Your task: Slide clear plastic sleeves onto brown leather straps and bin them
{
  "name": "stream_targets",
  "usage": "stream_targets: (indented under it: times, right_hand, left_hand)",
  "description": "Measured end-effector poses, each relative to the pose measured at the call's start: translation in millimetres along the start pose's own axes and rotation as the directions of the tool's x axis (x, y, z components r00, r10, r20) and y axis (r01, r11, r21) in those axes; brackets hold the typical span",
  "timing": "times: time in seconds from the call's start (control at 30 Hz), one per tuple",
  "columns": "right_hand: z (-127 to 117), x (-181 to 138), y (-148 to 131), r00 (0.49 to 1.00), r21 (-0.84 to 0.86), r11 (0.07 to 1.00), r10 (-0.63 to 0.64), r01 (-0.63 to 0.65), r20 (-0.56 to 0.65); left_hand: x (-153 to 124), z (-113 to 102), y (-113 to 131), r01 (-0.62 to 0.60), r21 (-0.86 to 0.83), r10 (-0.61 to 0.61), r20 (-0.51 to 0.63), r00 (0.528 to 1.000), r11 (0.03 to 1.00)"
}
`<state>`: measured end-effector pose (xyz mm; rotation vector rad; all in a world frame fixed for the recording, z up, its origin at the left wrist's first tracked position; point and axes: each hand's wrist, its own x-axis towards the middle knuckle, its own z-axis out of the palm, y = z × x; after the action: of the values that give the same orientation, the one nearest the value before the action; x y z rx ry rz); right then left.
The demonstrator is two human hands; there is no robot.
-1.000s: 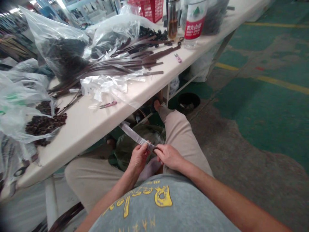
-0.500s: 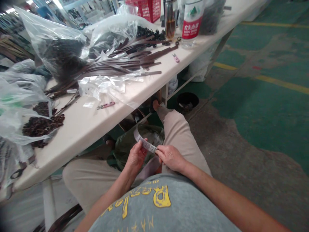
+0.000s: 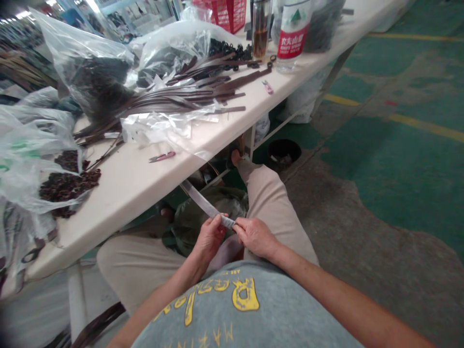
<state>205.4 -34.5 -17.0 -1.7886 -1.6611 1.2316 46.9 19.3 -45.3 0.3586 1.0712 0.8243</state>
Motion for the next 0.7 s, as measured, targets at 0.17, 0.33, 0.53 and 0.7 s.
stream_targets:
  times: [0.17,0.33,0.53,0.7]
  right_hand:
    - [1.7,-1.5,3.1,0.999,-0.013,1.0,-0.023,0.024,0.031]
    - [4.7,-1.6,5.3,1.0,-0.044,0.999,-0.015,0.016,0.027]
    - [1.9,-3.4,8.2,1.0,-0.023,1.0,0.003,-0.003,0.022]
    - [1.7,-5.5,12.3,0.999,-0.055,0.998,0.024,-0.021,0.045]
  left_hand:
    - [2.8,-0.2,7.1,-0.031,-0.072,0.03,-0.016,0.999,0.997]
    - [-0.3,2.0,6.4,-0.038,-0.085,0.034,-0.056,0.998,0.996]
    - [1.5,-0.1,10.6,-0.07,-0.129,0.067,-0.034,0.997,0.989]
    - [7.4,-4.6,16.0,-0.082,-0.149,0.066,-0.107,0.992,0.985]
